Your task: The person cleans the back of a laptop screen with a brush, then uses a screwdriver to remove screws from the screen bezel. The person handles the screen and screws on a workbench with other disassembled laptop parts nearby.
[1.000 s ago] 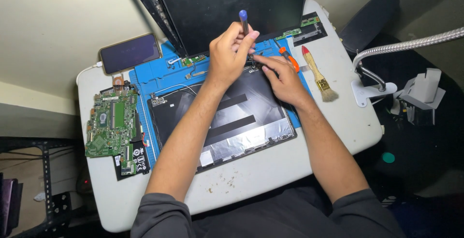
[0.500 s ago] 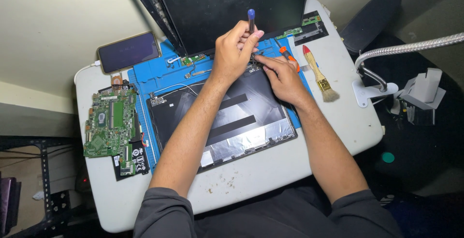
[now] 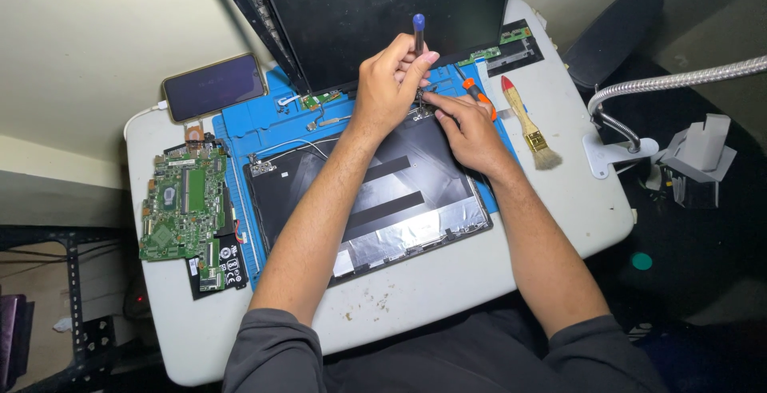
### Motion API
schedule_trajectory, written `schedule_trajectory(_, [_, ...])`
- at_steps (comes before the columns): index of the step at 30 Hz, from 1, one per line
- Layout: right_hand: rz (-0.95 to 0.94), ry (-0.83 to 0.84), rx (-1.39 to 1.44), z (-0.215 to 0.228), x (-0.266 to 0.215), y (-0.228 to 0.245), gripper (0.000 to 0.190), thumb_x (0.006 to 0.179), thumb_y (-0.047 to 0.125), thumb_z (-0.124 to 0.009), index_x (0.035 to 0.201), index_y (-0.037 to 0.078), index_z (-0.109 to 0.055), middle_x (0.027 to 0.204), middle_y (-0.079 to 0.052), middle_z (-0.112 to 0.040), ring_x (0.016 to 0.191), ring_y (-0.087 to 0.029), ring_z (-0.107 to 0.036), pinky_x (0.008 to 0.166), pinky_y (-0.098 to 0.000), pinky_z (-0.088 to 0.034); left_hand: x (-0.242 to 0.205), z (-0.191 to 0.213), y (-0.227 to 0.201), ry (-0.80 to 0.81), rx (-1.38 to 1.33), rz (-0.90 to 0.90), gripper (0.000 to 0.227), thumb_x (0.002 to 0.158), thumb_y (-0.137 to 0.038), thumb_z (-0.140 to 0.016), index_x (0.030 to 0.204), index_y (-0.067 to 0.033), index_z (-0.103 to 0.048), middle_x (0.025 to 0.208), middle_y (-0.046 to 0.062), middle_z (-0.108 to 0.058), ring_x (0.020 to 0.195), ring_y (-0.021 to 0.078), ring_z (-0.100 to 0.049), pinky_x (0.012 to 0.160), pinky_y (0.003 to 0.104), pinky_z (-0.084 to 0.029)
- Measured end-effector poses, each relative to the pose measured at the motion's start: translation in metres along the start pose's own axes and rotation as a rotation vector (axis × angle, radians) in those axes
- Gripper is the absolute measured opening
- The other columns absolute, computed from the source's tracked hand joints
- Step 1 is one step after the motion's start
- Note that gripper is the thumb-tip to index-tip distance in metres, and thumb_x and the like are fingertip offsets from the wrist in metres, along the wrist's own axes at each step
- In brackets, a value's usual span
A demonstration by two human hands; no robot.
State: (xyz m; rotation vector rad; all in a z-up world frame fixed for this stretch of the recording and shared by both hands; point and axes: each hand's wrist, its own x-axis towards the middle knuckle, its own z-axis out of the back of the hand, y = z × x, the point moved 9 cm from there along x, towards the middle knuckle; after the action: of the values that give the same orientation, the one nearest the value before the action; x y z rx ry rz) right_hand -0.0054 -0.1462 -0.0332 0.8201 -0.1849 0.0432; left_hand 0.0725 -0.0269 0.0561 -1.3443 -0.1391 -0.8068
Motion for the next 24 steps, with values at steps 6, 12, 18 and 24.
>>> schedule_trajectory(6, [0.048,-0.128,-0.005,0.018,-0.001,0.021,0.041,0.102,0.014,-0.050,0.140,0.023,-0.061,0.132,0.007,-0.071,0.102,-0.017,-0.063,0.102,-0.0385,-0.038,0.001,-0.002,-0.014,0.023,0.015,-0.094,0.014,0.101,-0.017,-0.064,0.098,-0.0042,-0.069,0.104,0.009,-0.062,0.067,0.0145,-0.073,0.064,0.021,-0.063])
schedule_trajectory(12, [0.142,-0.327,0.324,0.065,0.002,0.059,0.036,0.106,0.001,-0.055,0.141,0.002,-0.055,0.133,-0.022,-0.066,0.118,-0.034,-0.064,0.100,-0.0420,-0.049,0.006,-0.005,-0.007,0.041,0.080,-0.139,0.011,0.100,-0.014,-0.069,0.107,-0.0075,-0.074,0.080,0.010,-0.064,0.069,0.0210,-0.075,0.061,0.032,-0.064])
schedule_trajectory(18, [0.316,-0.202,0.273,0.087,0.019,0.116,0.051,0.107,0.000,-0.049,0.155,0.005,-0.032,0.157,-0.018,-0.048,0.145,-0.033,-0.051,0.121,-0.0415,-0.045,0.002,-0.005,-0.019,0.198,-0.017,0.032,0.021,0.099,0.001,-0.054,0.114,-0.0082,-0.044,0.098,0.010,-0.074,0.099,0.0249,-0.079,0.086,0.032,-0.058])
schedule_trajectory(24, [0.265,-0.319,0.258,0.093,0.034,0.117,0.025,0.100,0.001,-0.063,0.125,0.005,-0.066,0.113,-0.012,-0.076,0.110,-0.021,-0.074,0.100,-0.0316,-0.058,0.002,-0.006,-0.028,0.246,0.025,0.030,0.019,0.097,-0.002,-0.055,0.112,-0.0100,-0.046,0.103,0.007,-0.079,0.102,0.0274,-0.079,0.084,0.034,-0.055])
